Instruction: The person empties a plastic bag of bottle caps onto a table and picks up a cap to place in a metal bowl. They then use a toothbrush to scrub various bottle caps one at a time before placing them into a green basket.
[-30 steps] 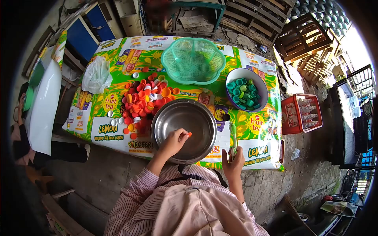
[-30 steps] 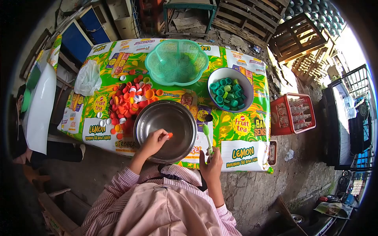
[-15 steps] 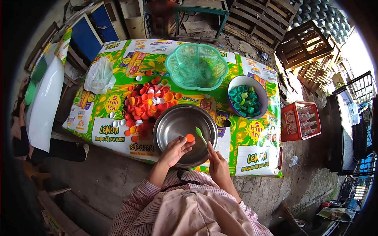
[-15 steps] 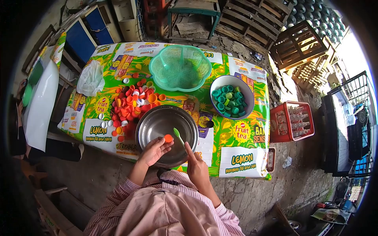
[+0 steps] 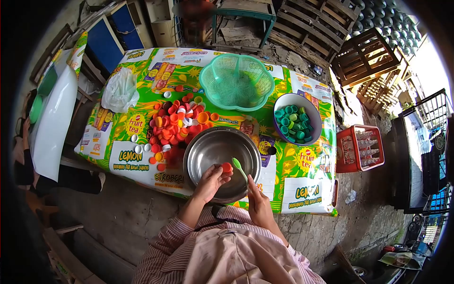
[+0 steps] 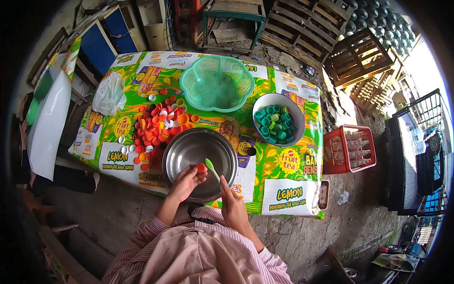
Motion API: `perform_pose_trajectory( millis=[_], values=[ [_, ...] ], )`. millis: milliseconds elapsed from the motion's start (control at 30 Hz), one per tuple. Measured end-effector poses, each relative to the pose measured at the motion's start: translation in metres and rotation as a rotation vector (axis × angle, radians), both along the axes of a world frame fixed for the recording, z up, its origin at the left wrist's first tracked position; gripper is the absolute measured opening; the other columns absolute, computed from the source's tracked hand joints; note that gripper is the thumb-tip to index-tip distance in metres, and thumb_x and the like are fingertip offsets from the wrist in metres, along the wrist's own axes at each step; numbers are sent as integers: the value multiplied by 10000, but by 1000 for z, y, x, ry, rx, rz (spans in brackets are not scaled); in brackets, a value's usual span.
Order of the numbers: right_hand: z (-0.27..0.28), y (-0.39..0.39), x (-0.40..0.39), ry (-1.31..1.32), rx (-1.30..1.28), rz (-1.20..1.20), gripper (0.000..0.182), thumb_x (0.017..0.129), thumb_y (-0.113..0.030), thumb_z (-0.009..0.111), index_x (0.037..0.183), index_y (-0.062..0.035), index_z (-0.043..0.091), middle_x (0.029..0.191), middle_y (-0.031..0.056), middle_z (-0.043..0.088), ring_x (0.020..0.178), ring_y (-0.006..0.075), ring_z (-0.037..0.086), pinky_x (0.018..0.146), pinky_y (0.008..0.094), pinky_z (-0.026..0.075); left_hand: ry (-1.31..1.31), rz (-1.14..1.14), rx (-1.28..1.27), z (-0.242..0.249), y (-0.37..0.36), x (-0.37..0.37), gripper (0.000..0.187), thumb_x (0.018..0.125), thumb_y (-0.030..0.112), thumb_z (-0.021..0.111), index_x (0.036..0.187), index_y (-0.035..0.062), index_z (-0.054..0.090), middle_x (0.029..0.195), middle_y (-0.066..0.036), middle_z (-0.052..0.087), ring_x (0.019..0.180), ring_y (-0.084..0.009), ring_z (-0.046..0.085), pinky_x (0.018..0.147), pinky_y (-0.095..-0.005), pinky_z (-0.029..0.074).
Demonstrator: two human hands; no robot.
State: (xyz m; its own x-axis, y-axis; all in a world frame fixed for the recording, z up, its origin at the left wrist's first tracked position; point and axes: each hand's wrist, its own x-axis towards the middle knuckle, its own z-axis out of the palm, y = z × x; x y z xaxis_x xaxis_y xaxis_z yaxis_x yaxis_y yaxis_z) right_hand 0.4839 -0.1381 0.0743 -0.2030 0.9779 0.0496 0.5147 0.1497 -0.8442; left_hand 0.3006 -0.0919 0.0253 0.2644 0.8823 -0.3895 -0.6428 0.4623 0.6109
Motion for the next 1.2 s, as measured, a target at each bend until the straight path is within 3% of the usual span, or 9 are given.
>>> perform_pose_trajectory(
  millis=[367,467,500,567,900,967,1000,1067,1200],
  values=[
    [6,21,2,121,-169,128,558,840,2,437,1359,-134,285,731,244,551,638,373,571,624,331,454,241,39,198,8,4,9,156,942,141,386,1040,64,480,922,-57,545,841,-127,561,791,-293,493],
    [18,14,11,116,-272,141,526,854,18,391,1352,-132,308,640,129,479,570,149,447,568,252,372,214,29,181,21,9,4,166,947,138,368,1050,64,476,904,-53,533,818,-121,543,744,-277,488],
    [18,15,11,113,-273,142,526,854,18,391,1352,-132,308,640,129,479,570,149,447,568,252,372,213,31,181,18,11,4,166,947,138,368,1050,64,476,904,-53,533,818,-121,543,744,-277,488],
    [18,18,7,37,-344,146,535,853,-2,423,1354,-130,287,858,240,581,762,350,606,636,304,433,242,-72,333,10,11,4,154,942,138,382,1031,64,485,900,-31,527,731,-89,531,668,-249,489],
    [24,19,9,65,-317,189,504,869,-30,434,1345,-131,305,895,239,595,865,379,586,686,279,444,201,-20,276,27,6,2,200,904,80,456,1103,66,476,905,2,520,792,-58,496,639,-201,427],
    [17,24,5,107,-166,164,487,887,-44,414,1353,-142,307,567,136,448,521,112,402,538,230,357,239,17,322,27,6,3,189,893,79,483,1081,63,460,913,-5,529,788,-61,498,627,-201,423],
    [21,25,6,107,-165,164,487,887,-44,414,1353,-142,307,567,136,448,521,112,402,538,230,357,232,20,312,27,5,1,190,885,86,508,1063,65,447,928,-11,534,824,-66,512,655,-210,443],
    [33,25,9,73,-286,185,509,868,-28,435,1348,-139,305,884,229,595,803,372,595,678,275,439,251,54,308,16,5,-5,194,884,89,510,1065,65,445,936,-12,533,848,-72,520,679,-219,455],
    [29,21,14,43,-316,207,508,868,-27,430,1347,-141,304,853,225,590,768,381,586,658,267,430,190,101,271,19,5,-6,178,880,88,517,1047,56,463,970,-15,528,892,-96,544,749,-249,482]
  ],
)
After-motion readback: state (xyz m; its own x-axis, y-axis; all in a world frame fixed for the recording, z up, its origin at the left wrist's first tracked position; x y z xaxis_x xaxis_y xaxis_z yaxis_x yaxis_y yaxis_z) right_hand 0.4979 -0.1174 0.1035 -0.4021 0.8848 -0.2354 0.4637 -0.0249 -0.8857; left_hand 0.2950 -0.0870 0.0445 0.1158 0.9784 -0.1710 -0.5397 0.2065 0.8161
